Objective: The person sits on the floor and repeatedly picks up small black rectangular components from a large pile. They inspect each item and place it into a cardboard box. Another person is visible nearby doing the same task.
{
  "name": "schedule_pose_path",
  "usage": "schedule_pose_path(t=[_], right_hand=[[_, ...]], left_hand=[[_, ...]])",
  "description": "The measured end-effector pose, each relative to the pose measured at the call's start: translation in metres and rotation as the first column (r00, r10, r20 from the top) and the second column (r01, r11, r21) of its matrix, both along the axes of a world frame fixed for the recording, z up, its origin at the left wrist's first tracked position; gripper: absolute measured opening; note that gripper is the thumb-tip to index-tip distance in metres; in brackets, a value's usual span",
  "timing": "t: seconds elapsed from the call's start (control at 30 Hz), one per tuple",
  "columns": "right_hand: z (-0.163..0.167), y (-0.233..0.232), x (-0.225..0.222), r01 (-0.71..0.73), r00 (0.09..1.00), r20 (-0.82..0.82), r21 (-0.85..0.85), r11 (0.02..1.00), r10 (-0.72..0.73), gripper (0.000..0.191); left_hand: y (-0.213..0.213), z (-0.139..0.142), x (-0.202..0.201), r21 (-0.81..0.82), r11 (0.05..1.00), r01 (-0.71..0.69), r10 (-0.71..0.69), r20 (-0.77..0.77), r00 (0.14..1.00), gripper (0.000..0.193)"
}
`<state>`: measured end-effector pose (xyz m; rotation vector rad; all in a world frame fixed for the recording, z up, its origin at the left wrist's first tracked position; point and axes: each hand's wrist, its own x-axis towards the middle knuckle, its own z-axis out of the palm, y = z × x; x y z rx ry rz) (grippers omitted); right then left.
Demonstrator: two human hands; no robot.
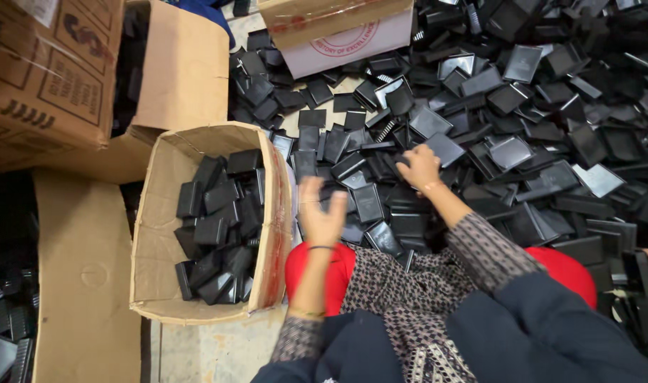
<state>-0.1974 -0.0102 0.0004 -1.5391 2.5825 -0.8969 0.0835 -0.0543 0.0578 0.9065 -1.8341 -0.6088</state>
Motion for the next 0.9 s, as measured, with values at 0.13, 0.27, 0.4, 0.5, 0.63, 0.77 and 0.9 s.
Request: schedule_pose_path(t=[0.13, 0.27, 0.4, 0.5, 0.63, 0.77, 0.9], right_hand=[[0.007, 0.045, -0.027, 0.035, 0.996, 0.093, -0.397, 0.917, 0.003, 0.034], [0.018, 0.108, 0.025, 0.2, 0.852, 0.503, -0.051, 0.979, -0.148, 0.03], [0.016, 0.122, 0.087, -0.432, 0.791, 0.276, -0.381, 0.818, 0.546, 0.029], [0.012, 0.088, 0.07, -0.223, 0.867, 0.354, -0.356, 0.908, 0.351, 0.024], [0.001, 0.015, 0.035, 0.004, 0.986, 0.167, -0.176, 0.984, 0.025, 0.038], [0.001, -0.018, 0.034, -0.048, 0.998, -0.03, 0.115, 0.992, 0.052, 0.039], [-0.002, 0.02, 0.009, -0.058, 0.997, 0.061, 0.074, 0.996, 0.054, 0.04]], left_hand=[[0.031, -0.07, -0.076, 0.461, 0.76, 0.458, -0.254, -0.438, 0.862, 0.071], [0.042, -0.114, -0.111, 0.611, 0.546, 0.574, -0.376, -0.433, 0.819, 0.105], [0.025, -0.12, -0.105, 0.345, 0.837, 0.424, -0.278, -0.398, 0.874, 0.07], [-0.008, -0.114, -0.085, 0.57, 0.611, 0.549, 0.181, -0.776, 0.604, 0.021], [-0.039, -0.115, -0.067, 0.616, 0.327, 0.717, 0.612, -0.716, 0.337, 0.021], [-0.051, -0.116, -0.064, 0.675, 0.377, 0.634, 0.425, -0.734, 0.529, 0.031], [-0.047, -0.119, -0.068, 0.663, 0.354, 0.66, 0.292, -0.748, 0.596, 0.029]])
